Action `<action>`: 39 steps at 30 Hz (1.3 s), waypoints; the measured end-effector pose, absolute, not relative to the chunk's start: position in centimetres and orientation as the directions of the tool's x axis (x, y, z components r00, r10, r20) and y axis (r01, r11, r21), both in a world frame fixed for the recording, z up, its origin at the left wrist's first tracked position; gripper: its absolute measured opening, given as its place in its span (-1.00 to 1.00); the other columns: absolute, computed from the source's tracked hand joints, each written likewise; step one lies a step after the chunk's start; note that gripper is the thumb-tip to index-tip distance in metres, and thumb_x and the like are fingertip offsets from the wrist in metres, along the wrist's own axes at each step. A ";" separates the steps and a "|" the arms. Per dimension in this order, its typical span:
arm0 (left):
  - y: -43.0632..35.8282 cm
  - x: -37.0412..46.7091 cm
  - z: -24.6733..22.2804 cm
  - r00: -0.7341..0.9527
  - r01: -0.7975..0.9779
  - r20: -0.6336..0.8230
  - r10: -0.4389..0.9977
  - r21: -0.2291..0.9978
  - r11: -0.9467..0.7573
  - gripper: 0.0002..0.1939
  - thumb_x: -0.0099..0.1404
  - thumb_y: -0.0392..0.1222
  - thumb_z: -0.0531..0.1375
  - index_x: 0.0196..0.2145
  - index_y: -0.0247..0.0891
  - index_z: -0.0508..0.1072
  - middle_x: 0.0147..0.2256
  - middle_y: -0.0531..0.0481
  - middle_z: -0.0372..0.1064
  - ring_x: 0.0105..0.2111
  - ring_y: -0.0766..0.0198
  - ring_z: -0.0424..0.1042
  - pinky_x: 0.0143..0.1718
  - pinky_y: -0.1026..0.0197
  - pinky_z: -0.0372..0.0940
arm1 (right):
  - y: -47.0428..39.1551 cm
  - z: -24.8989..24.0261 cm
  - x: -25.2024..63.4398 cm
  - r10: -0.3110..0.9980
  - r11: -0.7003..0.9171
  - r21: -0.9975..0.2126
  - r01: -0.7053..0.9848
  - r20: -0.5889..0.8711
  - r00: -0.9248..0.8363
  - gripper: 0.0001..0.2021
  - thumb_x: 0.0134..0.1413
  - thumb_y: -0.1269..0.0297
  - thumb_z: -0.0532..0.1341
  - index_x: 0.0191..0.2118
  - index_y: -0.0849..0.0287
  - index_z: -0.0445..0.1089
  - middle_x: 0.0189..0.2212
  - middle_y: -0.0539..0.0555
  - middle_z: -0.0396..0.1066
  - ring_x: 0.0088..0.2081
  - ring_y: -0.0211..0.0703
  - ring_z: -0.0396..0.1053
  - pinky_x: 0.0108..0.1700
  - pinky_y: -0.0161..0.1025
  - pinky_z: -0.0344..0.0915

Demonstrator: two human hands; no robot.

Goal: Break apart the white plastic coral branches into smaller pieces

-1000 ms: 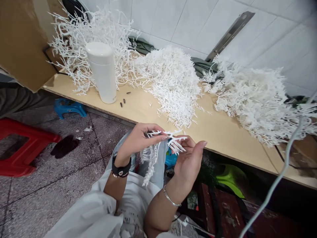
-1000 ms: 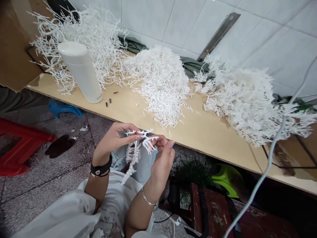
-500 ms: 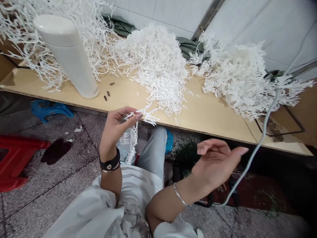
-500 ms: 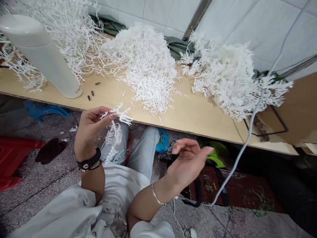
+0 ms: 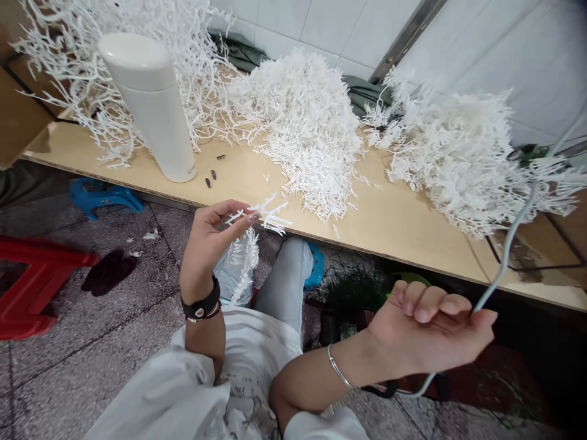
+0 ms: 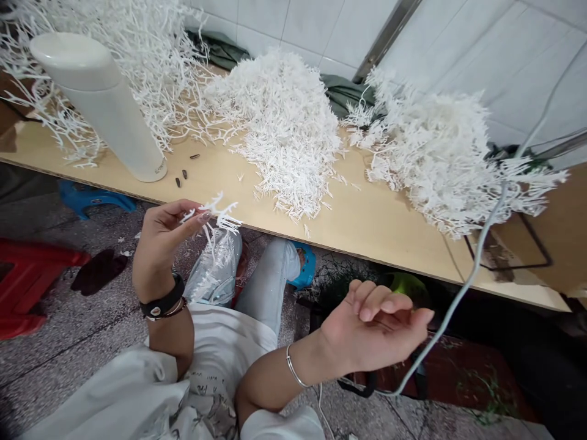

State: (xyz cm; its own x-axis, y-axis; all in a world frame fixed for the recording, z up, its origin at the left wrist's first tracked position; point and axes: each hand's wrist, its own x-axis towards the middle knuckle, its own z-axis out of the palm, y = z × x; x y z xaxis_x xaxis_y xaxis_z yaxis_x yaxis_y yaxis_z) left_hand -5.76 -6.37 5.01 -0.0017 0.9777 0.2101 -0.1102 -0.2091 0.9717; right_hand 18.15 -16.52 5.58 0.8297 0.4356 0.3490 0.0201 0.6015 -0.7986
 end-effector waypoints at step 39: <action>-5.2 -6.1 3.6 0.050 -0.193 0.203 0.978 0.963 -0.190 -0.87 0.08 -0.16 0.37 -0.41 -0.24 0.55 -0.47 0.06 0.50 -0.50 0.41 0.37 -0.49 0.41 0.21 | -12.5 4.1 14.2 0.742 0.327 -0.938 0.115 0.330 0.584 -0.65 0.10 0.01 0.17 -0.47 0.21 0.41 -0.60 -0.04 0.33 -0.58 -0.35 0.24 -0.52 -0.33 0.15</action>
